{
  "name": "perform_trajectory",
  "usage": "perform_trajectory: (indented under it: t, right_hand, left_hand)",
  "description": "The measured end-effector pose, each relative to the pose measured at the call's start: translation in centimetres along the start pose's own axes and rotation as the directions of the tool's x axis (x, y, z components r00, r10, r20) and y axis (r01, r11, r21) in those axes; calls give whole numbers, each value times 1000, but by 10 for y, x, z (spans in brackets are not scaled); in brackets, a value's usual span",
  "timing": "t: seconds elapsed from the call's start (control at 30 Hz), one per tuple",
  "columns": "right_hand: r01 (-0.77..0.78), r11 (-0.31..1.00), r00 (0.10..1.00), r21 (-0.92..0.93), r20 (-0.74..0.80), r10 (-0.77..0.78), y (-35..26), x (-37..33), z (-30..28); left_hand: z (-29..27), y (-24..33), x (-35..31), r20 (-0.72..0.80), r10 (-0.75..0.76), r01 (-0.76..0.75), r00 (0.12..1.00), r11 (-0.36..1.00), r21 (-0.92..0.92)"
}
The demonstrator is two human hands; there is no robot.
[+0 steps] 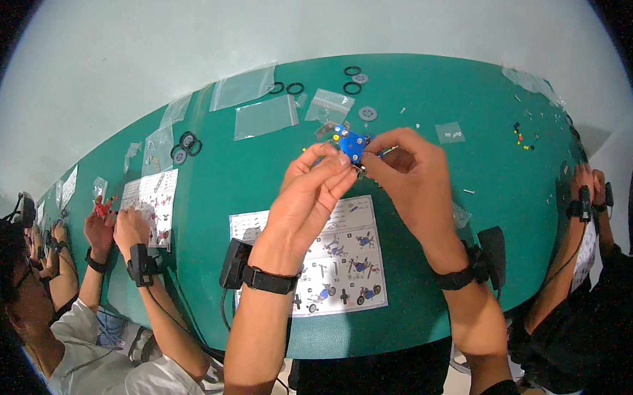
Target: Assemble a small blue plastic toy model following an instruction sheet.
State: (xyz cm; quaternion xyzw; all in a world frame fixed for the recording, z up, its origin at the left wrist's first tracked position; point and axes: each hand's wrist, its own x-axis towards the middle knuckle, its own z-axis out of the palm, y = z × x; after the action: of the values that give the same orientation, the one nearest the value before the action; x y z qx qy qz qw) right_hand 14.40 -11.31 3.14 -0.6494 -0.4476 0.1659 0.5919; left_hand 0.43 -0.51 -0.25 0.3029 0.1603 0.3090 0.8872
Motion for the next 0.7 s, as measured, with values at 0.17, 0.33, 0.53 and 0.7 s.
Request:
perform_trajectory:
  t: [0.17,0.33,0.53,0.7]
  right_hand:
    - [149,988,989,37,-5,-148,5,2,-1]
    - [246,968,969,-58,-4,-247,-5,1,-3]
    - [270,960,963,-78,7,-270,-8,0,-1]
    - [285,956,958,-67,2,-285,-4,0,-2]
  left_hand:
    - [-2,-1,1,25,-19,21,1000,998,-67]
    - [1,2,0,14,-21,23,1000,996,-82]
    - [0,5,-2,51,-32,37,998,994,-99]
    - [3,4,-2,55,-20,25,998,997,-79]
